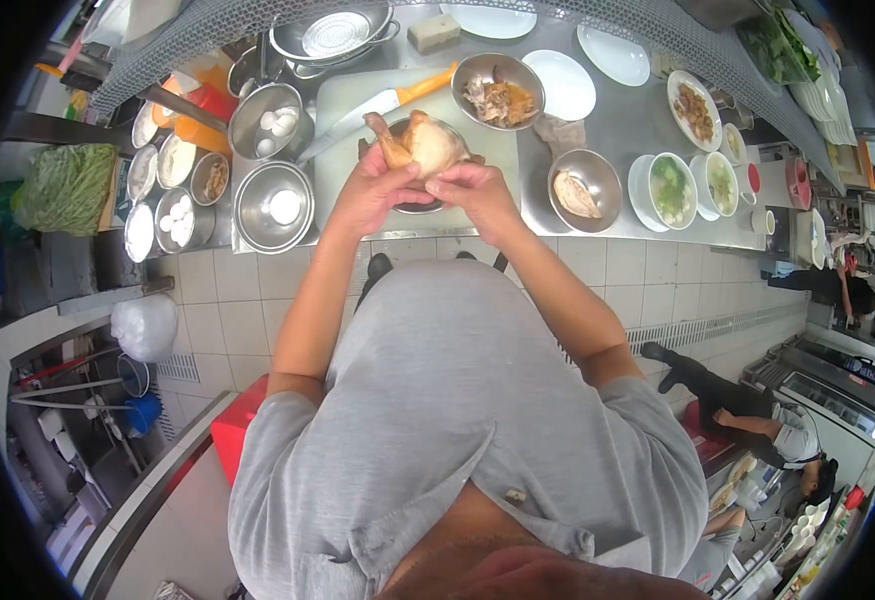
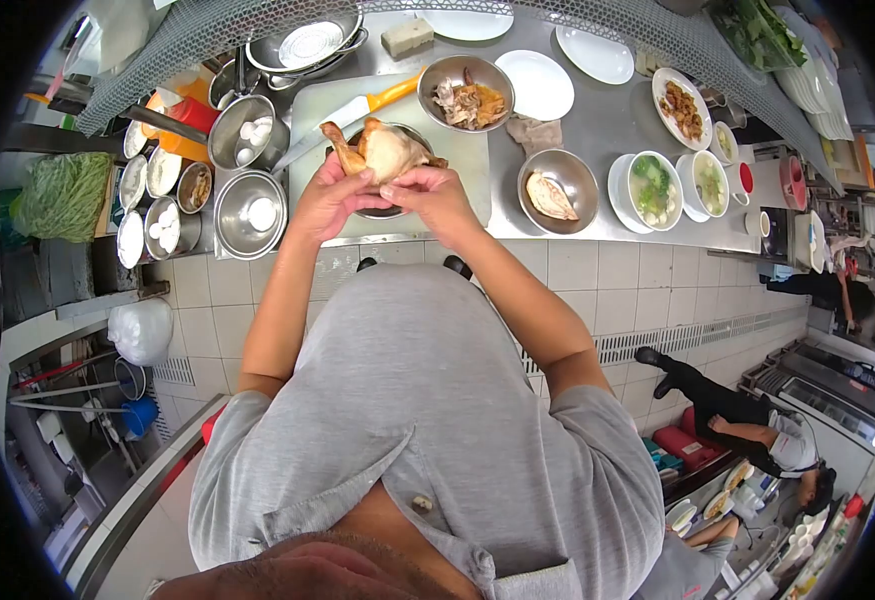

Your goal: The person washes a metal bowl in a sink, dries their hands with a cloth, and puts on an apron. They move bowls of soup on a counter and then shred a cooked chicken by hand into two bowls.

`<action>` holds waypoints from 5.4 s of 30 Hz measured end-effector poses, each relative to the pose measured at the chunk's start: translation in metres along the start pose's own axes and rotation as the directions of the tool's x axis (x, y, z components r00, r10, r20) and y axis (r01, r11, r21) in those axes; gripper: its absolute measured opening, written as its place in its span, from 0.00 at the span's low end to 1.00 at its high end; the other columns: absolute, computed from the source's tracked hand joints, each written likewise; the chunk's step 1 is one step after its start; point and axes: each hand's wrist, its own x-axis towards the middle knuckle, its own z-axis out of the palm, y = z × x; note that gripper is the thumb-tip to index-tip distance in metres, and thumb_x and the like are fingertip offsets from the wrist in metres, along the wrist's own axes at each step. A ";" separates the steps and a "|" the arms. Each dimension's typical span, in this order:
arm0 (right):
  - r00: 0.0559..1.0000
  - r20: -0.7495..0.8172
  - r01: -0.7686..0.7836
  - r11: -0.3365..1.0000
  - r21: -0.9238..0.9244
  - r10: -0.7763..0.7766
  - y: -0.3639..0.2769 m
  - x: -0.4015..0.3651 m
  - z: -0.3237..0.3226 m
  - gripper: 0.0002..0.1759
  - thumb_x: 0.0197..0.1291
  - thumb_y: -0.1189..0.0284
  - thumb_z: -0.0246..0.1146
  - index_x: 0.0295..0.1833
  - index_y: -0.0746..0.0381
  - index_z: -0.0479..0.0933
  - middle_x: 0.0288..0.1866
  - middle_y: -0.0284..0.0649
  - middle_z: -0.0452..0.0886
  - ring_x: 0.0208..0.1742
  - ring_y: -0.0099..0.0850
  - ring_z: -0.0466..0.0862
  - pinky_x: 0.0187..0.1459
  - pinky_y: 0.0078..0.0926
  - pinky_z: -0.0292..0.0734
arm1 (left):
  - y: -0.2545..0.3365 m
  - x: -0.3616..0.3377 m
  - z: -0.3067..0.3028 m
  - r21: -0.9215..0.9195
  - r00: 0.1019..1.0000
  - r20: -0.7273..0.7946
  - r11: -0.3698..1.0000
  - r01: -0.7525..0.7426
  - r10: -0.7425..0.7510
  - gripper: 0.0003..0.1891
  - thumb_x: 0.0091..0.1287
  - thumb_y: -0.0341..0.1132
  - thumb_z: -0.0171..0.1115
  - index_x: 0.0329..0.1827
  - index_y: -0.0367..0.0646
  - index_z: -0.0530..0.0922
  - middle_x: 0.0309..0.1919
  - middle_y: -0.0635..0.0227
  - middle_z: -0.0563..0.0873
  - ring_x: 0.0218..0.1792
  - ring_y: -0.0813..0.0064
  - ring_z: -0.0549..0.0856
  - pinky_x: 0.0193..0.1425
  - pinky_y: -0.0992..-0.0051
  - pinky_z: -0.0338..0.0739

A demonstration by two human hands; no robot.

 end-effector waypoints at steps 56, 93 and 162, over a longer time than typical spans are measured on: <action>0.960 0.078 0.281 0.931 -0.234 -0.270 -0.026 0.001 -0.016 0.15 0.60 0.73 0.73 0.49 0.69 0.81 0.41 0.38 0.87 0.38 0.21 0.85 0.42 0.21 0.80 | 0.014 0.014 0.012 -0.090 0.994 0.094 0.994 0.056 -0.047 0.26 0.73 0.41 0.64 0.68 0.41 0.66 0.59 0.58 0.79 0.56 0.64 0.84 0.54 0.62 0.84; 0.744 -0.142 0.289 0.506 -0.813 -0.653 -0.016 -0.048 -0.104 0.23 0.46 0.62 0.80 0.43 0.64 0.81 0.39 0.44 0.84 0.40 0.45 0.83 0.43 0.41 0.79 | -0.042 0.122 0.100 0.332 0.962 0.112 0.922 0.199 -0.248 0.20 0.71 0.39 0.63 0.60 0.39 0.69 0.44 0.63 0.82 0.35 0.75 0.85 0.30 0.75 0.84; 0.917 -0.165 0.380 0.921 0.087 -0.363 -0.033 -0.006 -0.089 0.09 0.69 0.78 0.64 0.52 0.68 0.78 0.44 0.41 0.86 0.41 0.28 0.87 0.42 0.26 0.85 | 0.032 0.066 0.028 0.129 0.997 -0.052 0.991 -0.041 0.048 0.21 0.59 0.22 0.62 0.55 0.41 0.69 0.43 0.67 0.79 0.44 0.70 0.86 0.45 0.66 0.86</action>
